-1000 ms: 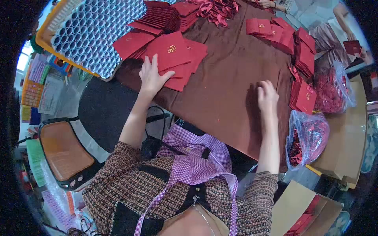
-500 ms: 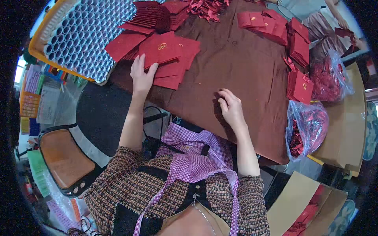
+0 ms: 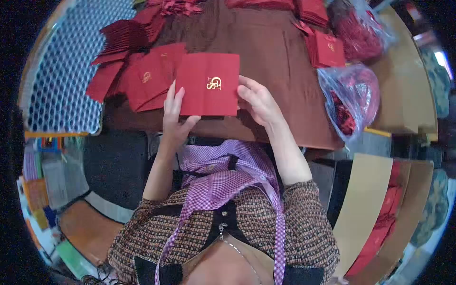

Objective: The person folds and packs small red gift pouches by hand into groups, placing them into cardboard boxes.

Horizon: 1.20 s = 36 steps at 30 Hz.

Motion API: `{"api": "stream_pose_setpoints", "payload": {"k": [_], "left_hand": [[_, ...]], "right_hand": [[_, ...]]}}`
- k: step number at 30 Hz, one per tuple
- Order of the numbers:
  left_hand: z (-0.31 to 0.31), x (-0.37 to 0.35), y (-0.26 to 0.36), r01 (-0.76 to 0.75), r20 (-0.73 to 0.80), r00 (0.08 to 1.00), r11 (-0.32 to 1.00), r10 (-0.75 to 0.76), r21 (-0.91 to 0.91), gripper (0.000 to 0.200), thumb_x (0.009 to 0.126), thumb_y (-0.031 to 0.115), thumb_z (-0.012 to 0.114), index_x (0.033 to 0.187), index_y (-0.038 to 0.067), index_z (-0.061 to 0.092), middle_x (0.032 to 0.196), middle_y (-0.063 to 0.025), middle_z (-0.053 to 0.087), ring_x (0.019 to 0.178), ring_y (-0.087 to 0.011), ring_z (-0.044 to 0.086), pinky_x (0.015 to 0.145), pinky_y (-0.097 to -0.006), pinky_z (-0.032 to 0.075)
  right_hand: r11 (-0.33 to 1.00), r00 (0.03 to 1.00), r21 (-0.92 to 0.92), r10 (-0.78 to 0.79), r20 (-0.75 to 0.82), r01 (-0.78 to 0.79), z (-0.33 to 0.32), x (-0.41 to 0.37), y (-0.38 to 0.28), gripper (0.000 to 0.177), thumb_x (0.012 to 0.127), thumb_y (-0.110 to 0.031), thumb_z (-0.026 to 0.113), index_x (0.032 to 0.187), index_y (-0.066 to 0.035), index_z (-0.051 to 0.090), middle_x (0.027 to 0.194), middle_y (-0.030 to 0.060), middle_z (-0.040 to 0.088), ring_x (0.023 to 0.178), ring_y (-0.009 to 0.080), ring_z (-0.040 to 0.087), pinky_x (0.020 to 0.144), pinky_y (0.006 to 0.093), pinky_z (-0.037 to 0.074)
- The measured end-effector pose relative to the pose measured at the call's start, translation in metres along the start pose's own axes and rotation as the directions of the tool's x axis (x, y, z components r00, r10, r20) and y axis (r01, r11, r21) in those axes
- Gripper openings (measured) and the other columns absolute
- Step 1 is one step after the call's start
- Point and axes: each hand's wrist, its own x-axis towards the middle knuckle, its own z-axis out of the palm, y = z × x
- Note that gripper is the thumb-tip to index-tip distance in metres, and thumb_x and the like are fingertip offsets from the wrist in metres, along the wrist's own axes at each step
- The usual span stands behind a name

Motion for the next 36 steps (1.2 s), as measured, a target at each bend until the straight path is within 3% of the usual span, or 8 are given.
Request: {"api": "stream_pose_setpoints", "payload": {"k": [5,7,12,18,21,23,28,36], "left_hand": [[0.041,-0.001,0.009,-0.021,0.144,0.989,0.997,0.032,-0.079,0.075,0.071,0.009,0.074,0.135,-0.002,0.038,0.145,-0.0235,0.029,0.133,-0.037,0.033,0.107,-0.0432,0.029],[0.054,-0.001,0.013,0.108,0.148,0.986,0.957,-0.069,-0.271,0.076,0.07,0.019,0.076,0.132,-0.005,0.039,0.143,-0.0262,0.03,0.129,-0.04,0.035,0.107,-0.044,0.03],[0.085,0.021,0.025,0.167,0.094,0.984,0.963,-0.15,-0.21,0.094,0.067,0.024,0.08,0.137,-0.009,0.027,0.138,-0.0293,0.034,0.129,-0.0395,0.036,0.106,-0.0427,0.032],[0.104,0.041,0.037,0.209,0.123,0.975,0.95,-0.184,-0.234,0.097,0.069,0.023,0.079,0.14,-0.008,0.02,0.136,-0.0288,0.036,0.125,-0.0395,0.04,0.103,-0.0423,0.035],[0.108,0.039,0.035,0.327,0.213,0.943,0.831,-0.255,-0.451,0.094,0.072,0.017,0.077,0.142,-0.006,0.017,0.135,-0.0252,0.038,0.122,-0.0336,0.045,0.1,-0.0392,0.039],[0.101,0.039,0.042,0.368,0.28,0.929,0.51,-0.242,-0.777,0.09,0.074,0.01,0.072,0.142,-0.005,0.016,0.135,-0.0209,0.04,0.123,-0.0285,0.044,0.101,-0.0377,0.038],[0.088,0.038,0.034,0.453,0.432,0.892,0.258,-0.136,-0.854,0.085,0.07,0.003,0.068,0.141,-0.002,0.022,0.135,-0.0141,0.04,0.127,-0.0249,0.04,0.105,-0.0373,0.033],[0.09,0.031,0.028,0.513,0.492,0.85,0.084,-0.189,-0.854,0.085,0.069,0.0,0.067,0.141,-0.002,0.021,0.135,-0.0137,0.041,0.127,-0.0249,0.04,0.107,-0.0379,0.032]], "right_hand": [[0.992,0.984,0.006,-0.123,-0.13,0.125,-0.021,-0.022,0.002,0.038,0.087,-0.013,0.061,0.12,0.003,0.054,0.114,0.0087,0.062,0.101,0.0145,0.06,0.091,0.0291,0.046],[0.985,0.961,-0.08,-0.166,-0.223,0.151,-0.031,-0.031,0.001,0.035,0.087,-0.01,0.06,0.119,0.004,0.054,0.112,0.0088,0.063,0.099,0.0146,0.06,0.091,0.0287,0.046],[0.97,0.932,-0.165,-0.22,-0.289,0.177,-0.024,-0.054,-0.01,0.033,0.087,-0.003,0.056,0.12,0.005,0.054,0.107,0.0089,0.064,0.095,0.0127,0.061,0.087,0.0269,0.047],[0.784,0.917,-0.604,-0.337,-0.215,0.146,-0.004,-0.076,-0.021,0.036,0.088,0.0,0.054,0.124,0.007,0.052,0.105,0.008,0.065,0.092,0.0115,0.061,0.082,0.0254,0.048],[0.838,0.9,-0.514,-0.354,-0.253,0.185,-0.014,-0.076,-0.022,0.036,0.088,0.0,0.054,0.123,0.007,0.052,0.105,0.0086,0.065,0.094,0.0124,0.061,0.083,0.0257,0.048],[0.895,0.896,-0.421,-0.299,-0.329,0.144,-0.026,-0.075,-0.027,0.033,0.087,0.002,0.054,0.12,0.007,0.055,0.106,0.0095,0.065,0.092,0.0134,0.062,0.084,0.0264,0.049],[0.978,0.924,-0.125,-0.2,-0.325,0.168,-0.052,-0.071,-0.029,0.03,0.083,0.002,0.059,0.113,0.005,0.059,0.102,0.0105,0.067,0.089,0.0142,0.064,0.081,0.0275,0.052],[0.981,0.926,-0.151,-0.163,-0.34,0.117,-0.048,-0.069,-0.03,0.029,0.082,0.003,0.059,0.111,0.005,0.06,0.098,0.0097,0.067,0.086,0.0135,0.065,0.079,0.0264,0.053]]}}
